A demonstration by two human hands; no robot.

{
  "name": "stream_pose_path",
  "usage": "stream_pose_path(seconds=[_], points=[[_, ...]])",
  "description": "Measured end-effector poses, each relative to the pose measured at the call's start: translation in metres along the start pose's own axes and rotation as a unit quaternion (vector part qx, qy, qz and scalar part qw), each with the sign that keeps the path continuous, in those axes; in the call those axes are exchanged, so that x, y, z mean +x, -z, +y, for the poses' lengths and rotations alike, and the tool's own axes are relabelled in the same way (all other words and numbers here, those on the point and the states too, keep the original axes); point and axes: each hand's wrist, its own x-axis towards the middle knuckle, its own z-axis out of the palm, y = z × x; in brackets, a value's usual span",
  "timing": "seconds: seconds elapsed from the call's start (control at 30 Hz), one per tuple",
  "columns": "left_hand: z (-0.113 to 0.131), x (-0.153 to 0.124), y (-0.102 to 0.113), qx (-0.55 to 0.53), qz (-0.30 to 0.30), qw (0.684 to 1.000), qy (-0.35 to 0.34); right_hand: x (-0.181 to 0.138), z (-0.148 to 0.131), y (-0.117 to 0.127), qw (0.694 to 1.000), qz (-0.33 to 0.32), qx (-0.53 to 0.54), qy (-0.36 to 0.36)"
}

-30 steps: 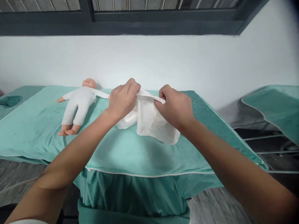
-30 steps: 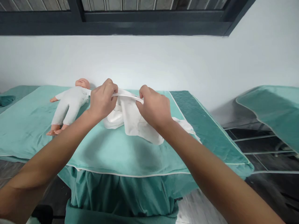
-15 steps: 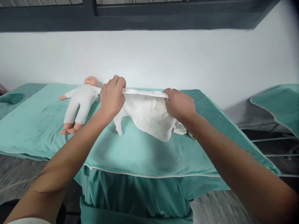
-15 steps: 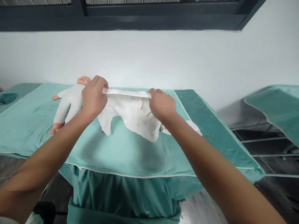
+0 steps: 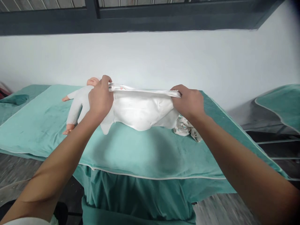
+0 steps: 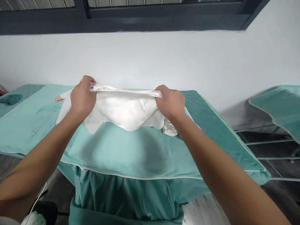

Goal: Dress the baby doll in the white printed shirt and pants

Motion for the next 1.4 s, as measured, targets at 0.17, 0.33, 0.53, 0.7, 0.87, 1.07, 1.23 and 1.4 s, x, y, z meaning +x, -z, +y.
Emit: stream_pose_path(seconds=[0.17,0.33,0.53,0.7,0.87,1.07,1.23,1.4], points=[[-0.003,0.001,0.012,0.098,-0.098,0.989,0.044,0.003,0.004,0.000,0.998,-0.059,-0.021,-0.012],[0.006,-0.003,-0.024,0.209,-0.193,0.956,0.067,0.021,-0.014,-0.043,0.985,-0.143,-0.090,-0.019],[0.022,-0.084,-0.110,0.136,-0.255,0.955,-0.062,-0.024,-0.059,-0.139,0.986,-0.098,-0.046,0.128],[0.014,-0.113,-0.148,0.078,-0.350,0.932,0.052,-0.057,-0.075,-0.189,0.978,-0.176,0.049,0.104],[0.002,-0.078,-0.163,0.090,-0.425,0.892,0.126,-0.020,-0.078,-0.209,0.974,-0.225,0.019,-0.036],[0.000,-0.067,-0.179,0.113,-0.344,0.918,0.163,-0.003,-0.081,-0.223,0.987,-0.160,0.002,0.015],[-0.016,-0.071,-0.191,0.134,-0.301,0.937,0.114,0.005,-0.065,-0.231,0.991,-0.131,0.013,0.033],[-0.029,-0.068,-0.196,0.110,-0.279,0.950,0.083,0.017,-0.053,-0.237,0.985,-0.168,0.022,-0.006]])
